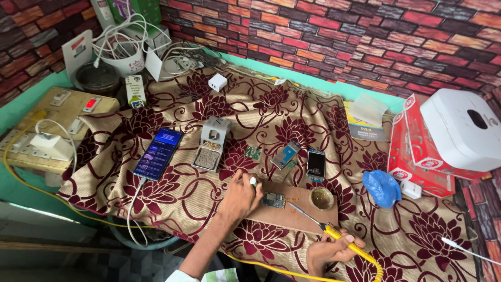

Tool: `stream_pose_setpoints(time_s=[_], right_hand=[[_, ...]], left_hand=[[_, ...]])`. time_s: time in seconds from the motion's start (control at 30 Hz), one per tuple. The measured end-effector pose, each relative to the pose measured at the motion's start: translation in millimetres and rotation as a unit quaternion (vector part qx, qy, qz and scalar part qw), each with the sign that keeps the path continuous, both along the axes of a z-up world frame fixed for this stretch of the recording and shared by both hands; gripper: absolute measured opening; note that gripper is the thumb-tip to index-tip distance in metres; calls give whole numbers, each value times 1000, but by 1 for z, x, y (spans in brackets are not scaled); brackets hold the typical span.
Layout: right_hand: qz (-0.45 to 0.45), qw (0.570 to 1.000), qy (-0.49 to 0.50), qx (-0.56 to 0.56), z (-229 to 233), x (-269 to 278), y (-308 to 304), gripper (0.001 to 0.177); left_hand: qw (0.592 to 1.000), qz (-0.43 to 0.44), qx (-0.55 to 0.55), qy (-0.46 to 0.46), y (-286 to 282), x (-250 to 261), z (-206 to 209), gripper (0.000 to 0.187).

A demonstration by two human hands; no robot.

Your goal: The person uses a soldering iron and solder wire to solder components on a small circuit board. They repeatedly apply heat and solder to specific points on the board while holding it steady with the other hand.

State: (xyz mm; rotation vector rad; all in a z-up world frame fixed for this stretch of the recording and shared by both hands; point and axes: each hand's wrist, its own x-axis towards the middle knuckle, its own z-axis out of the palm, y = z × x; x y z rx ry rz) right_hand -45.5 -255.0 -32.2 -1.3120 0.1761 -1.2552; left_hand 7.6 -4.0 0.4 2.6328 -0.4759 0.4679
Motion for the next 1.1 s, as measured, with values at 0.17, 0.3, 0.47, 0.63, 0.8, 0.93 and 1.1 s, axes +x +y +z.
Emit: stream_pose_setpoints(time_s=[0.17,0.3,0.47,0.63,0.8,0.93,1.1], right_hand=[[4,1000,-7,21,-2,-1,1,29],[7,1000,6,0,-3,-6,2,28],[19,999,-3,-30,3,0,7,28],[28,999,4,-28,4,-3,7,28],[13,999,-2,-47,1,-1,4,28],[12,998,19,-66,-1,-2,3,28],[11,998,21,-50,-2,-2,3,26]], left_hand=[[999,-13,12,-48,1,-2,-5,33],[992,-20,-45,-114,0,-6,-9,30],[996,-31,-7,-80,1,-2,-8,31],[993,-26,-17,-110,0,-5,-9,30],[994,-20,-8,-111,0,-5,-8,31],[998,-19,15,-61,-1,-2,-7,30],[993,-20,-33,-109,-1,-2,-6,27]])
